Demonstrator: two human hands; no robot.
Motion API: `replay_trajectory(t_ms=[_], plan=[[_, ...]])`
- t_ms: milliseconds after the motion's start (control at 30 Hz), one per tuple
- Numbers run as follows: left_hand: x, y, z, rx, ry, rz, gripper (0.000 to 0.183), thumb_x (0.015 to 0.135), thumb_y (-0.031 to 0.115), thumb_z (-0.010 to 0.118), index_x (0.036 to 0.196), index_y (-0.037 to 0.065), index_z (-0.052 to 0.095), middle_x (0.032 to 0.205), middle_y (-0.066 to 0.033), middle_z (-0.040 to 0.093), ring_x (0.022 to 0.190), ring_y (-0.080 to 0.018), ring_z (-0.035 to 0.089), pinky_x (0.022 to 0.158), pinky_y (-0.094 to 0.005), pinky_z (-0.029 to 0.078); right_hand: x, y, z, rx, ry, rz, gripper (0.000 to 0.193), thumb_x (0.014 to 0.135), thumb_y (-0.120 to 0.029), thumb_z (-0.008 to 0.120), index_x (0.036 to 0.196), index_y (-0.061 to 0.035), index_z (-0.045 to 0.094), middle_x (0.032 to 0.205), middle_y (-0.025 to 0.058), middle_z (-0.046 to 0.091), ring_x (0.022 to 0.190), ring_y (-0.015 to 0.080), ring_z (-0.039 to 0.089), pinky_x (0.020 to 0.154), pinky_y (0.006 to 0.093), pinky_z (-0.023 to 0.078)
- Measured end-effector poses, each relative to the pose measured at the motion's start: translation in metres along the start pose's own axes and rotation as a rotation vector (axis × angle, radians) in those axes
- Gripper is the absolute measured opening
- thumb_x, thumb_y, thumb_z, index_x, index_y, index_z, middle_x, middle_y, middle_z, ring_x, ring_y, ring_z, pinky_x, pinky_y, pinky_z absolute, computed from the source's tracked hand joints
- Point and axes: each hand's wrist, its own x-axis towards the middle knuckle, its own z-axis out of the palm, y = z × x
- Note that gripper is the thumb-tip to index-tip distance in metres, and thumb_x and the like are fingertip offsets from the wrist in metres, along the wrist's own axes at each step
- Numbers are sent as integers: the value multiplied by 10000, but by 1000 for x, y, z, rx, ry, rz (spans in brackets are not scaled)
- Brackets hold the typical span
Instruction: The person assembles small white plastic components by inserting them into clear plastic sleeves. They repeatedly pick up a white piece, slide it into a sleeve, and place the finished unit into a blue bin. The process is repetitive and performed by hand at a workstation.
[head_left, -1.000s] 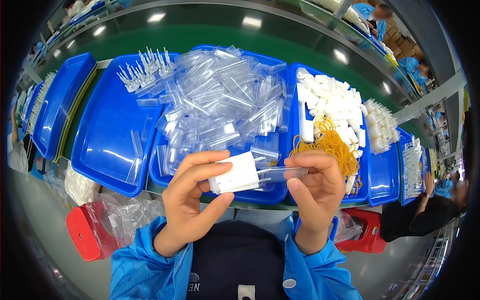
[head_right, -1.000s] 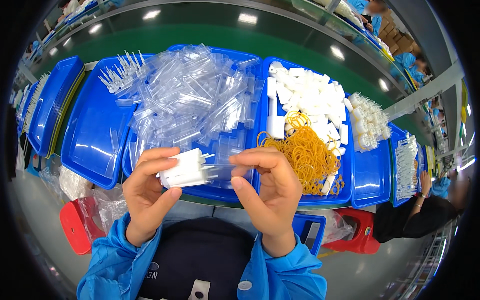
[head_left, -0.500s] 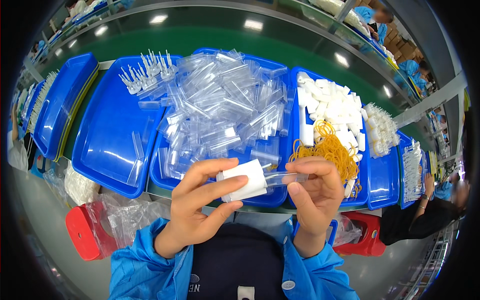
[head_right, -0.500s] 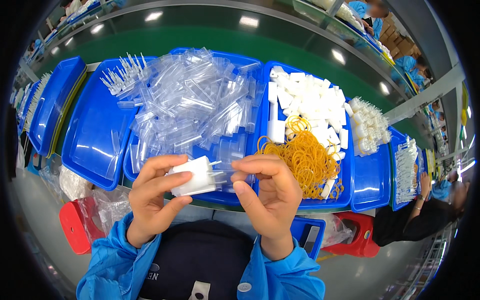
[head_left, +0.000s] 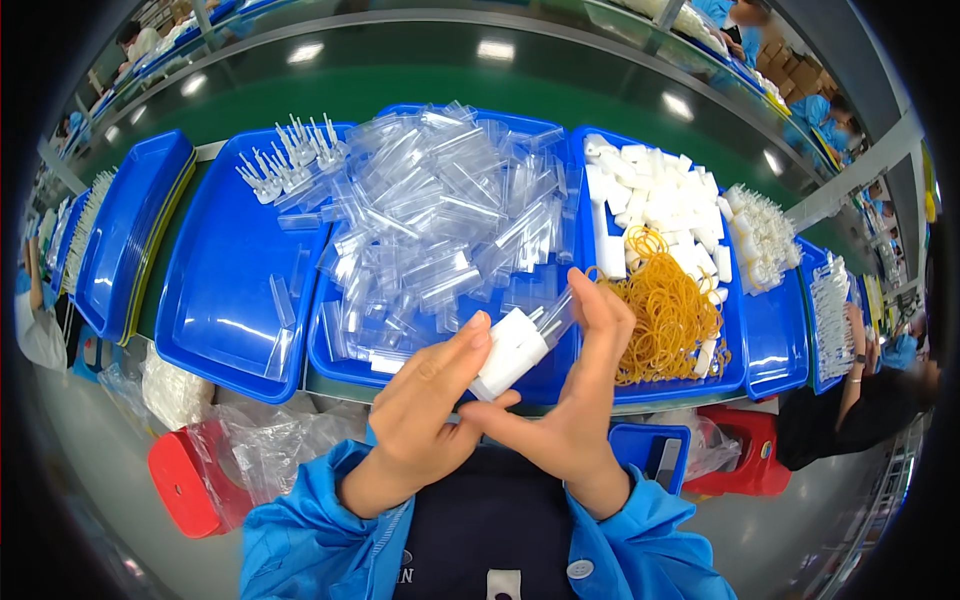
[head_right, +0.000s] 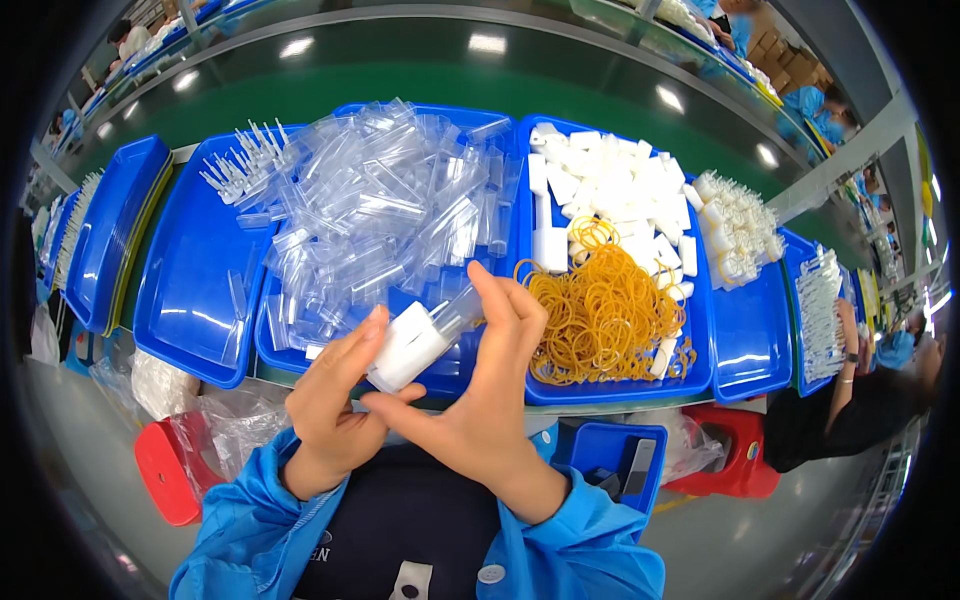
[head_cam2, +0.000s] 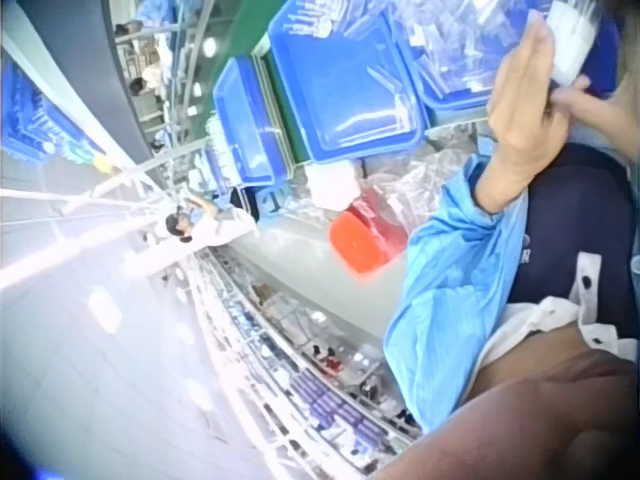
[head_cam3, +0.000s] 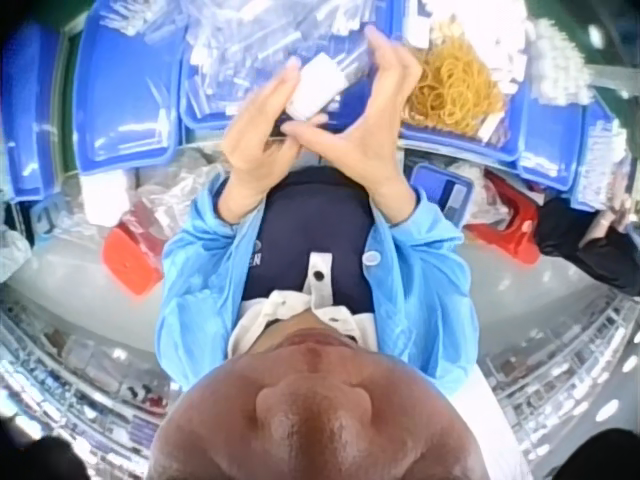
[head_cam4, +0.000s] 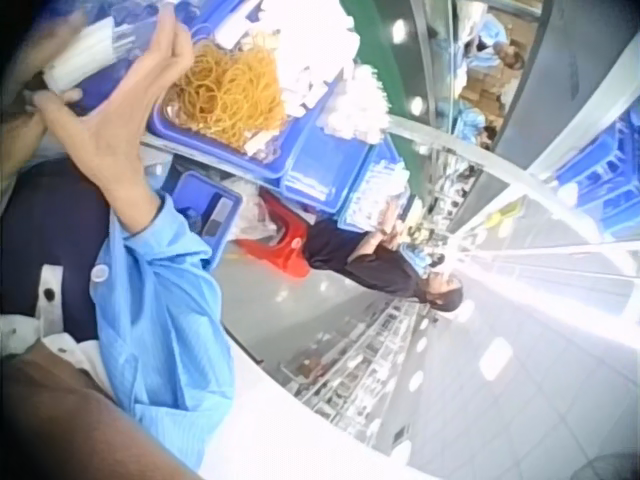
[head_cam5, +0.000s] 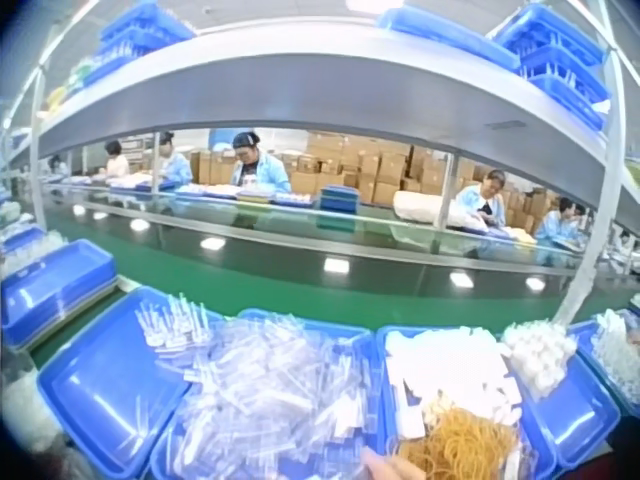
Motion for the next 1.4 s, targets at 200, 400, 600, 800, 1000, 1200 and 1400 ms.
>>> replay_trajectory(t_ms=[200, 400, 600, 800, 1000, 1200, 1400], plan=[[-3, -2, 0, 55, 22, 32, 608, 685, 121, 842, 1201, -71, 583, 1175, -273, 619, 1053, -360, 648, 856, -374, 541, -6, 1, 10, -317, 63, -63, 837, 553, -241, 822, 1280, 14, 494, 1114, 144, 412, 1093, 292, 417, 913, 397, 354], [-3, -2, 3, 61, 26, 51, 605, 701, 154, 839, 1198, -76, 583, 1172, -270, 622, 1049, -359, 651, 853, -379, 541, -11, 2, 15, -347, 169, -191, 706, 573, -265, 804, 1193, -2, 592, 1023, 104, 472, 1006, 276, 467, 878, 399, 341], [-1, -6, 4, 85, 18, 46, 606, 705, 145, 835, 1206, -78, 578, 1169, -270, 625, 1042, -356, 654, 847, -372, 537, -10, 5, 15, -349, 168, -129, 688, 615, -346, 817, 1189, -29, 610, 967, 65, 520, 947, 241, 504, 879, 412, 293], [-3, -7, -6, 73, 2, 5, 571, 742, 16, 779, 1245, -95, 534, 1237, -278, 581, 1128, -345, 604, 917, -375, 510, 6, 6, 0, 16, -39, -75, 636, 656, -284, 809, 1203, -32, 606, 1062, 120, 528, 1003, 254, 506, 897, 405, 327], [0, -12, -19, -446, 151, -365, 474, 820, -43, 670, 1262, -65, 501, 1310, -255, 483, 1130, -315, 579, 839, -334, 584, 26, 35, -24, -484, -244, -245, 352, 731, 18, 601, 1071, -67, 630, 1067, 86, 569, 1047, 296, 518, 950, 434, 332], [-1, -16, -25, -648, 5, -387, 428, 837, -70, 629, 1250, -54, 516, 1301, -226, 475, 1144, -286, 560, 885, -337, 556, 22, 37, -15, -571, -219, -157, 339, 749, 34, 594, 1067, -80, 628, 940, 74, 588, 960, 265, 556, 963, 445, 326], [1, -5, -23, -635, 4, -414, 403, 822, -82, 640, 1214, -57, 552, 1288, -211, 480, 1176, -267, 537, 912, -335, 530, 15, 29, -32, 338, -53, 109, 264, 845, 10, 585, 1108, 8, 603, 974, 101, 611, 895, 183, 573, 767, 287, 453]])
